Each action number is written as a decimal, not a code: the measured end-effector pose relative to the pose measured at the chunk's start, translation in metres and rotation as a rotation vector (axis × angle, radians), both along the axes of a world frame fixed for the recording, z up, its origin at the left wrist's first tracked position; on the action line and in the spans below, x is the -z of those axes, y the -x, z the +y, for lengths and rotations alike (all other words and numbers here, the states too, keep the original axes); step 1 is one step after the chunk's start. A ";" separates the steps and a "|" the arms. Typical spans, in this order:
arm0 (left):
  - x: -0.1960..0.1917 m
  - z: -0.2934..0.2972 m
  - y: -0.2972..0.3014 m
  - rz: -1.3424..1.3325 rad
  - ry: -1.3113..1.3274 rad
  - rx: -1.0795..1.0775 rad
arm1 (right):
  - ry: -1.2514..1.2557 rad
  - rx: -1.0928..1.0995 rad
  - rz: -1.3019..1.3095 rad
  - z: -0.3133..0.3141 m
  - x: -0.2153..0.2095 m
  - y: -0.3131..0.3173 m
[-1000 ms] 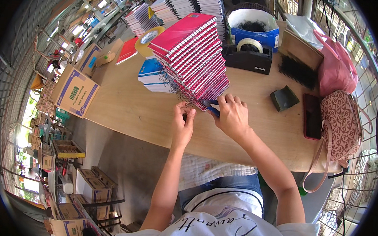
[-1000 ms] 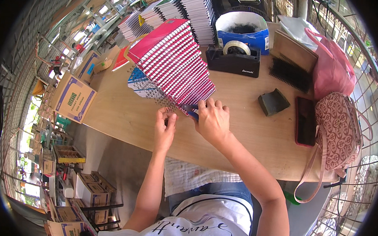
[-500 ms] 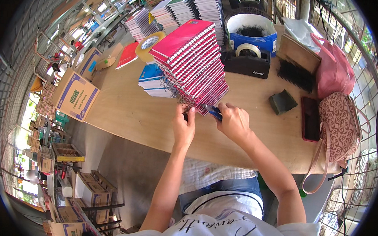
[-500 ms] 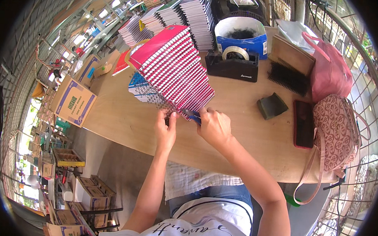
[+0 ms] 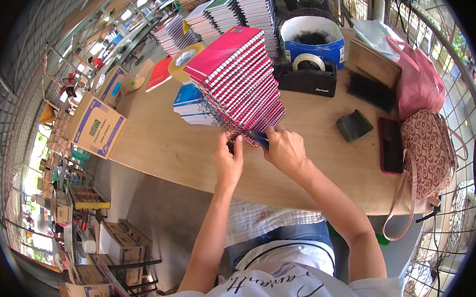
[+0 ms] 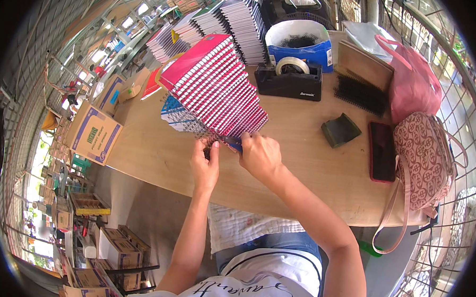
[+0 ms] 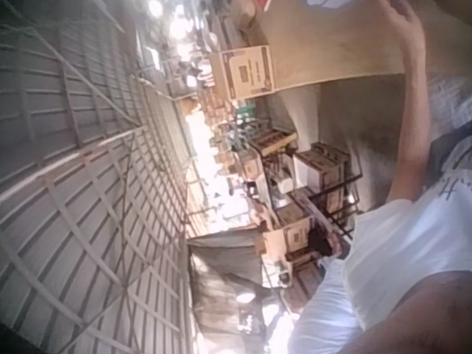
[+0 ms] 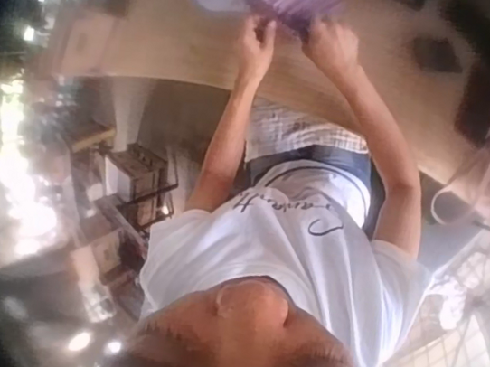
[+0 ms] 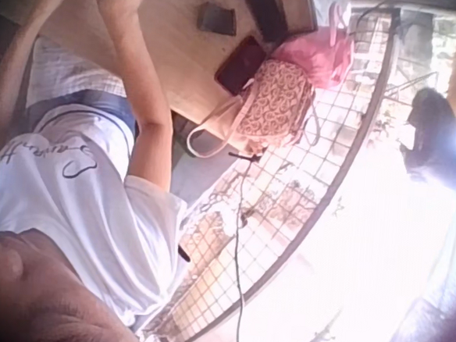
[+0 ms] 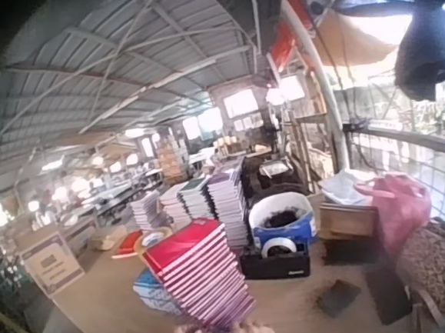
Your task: The person trims the excess wire binding from a stack of notebooks using pliers.
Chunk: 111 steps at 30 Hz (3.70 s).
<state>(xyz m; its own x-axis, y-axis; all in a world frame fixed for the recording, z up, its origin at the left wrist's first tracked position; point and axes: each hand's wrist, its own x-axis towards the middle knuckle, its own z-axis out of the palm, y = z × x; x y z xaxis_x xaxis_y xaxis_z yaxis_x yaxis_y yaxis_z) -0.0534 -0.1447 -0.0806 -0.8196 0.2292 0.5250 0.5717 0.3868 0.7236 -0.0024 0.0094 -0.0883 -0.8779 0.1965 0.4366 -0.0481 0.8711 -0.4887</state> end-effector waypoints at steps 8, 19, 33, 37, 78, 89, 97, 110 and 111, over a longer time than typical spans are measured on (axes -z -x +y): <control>0.008 -0.007 0.001 -0.079 -0.038 0.019 | -0.043 0.075 0.093 0.007 -0.015 -0.020; -0.006 0.001 -0.002 -0.013 -0.029 0.037 | -0.010 0.042 0.057 0.004 -0.017 -0.010; -0.002 0.001 0.000 0.066 -0.053 0.029 | -0.093 0.050 0.071 0.007 -0.026 -0.015; -0.010 0.003 -0.003 0.068 -0.018 0.020 | -0.074 0.037 0.065 0.005 -0.027 -0.012; -0.025 -0.005 0.001 0.060 -0.045 0.033 | -0.082 0.071 0.093 0.006 -0.039 -0.012; -0.023 -0.004 0.003 0.102 -0.008 0.001 | -0.032 -0.001 0.000 0.008 -0.042 -0.007; -0.023 -0.008 0.001 0.024 -0.019 -0.004 | -0.054 -0.001 0.066 0.008 -0.047 -0.015; -0.029 -0.008 0.001 0.102 0.030 -0.016 | -0.104 0.034 0.076 -0.001 -0.056 -0.012; -0.032 -0.006 -0.001 0.101 0.033 -0.015 | -0.101 0.027 0.077 0.000 -0.056 -0.011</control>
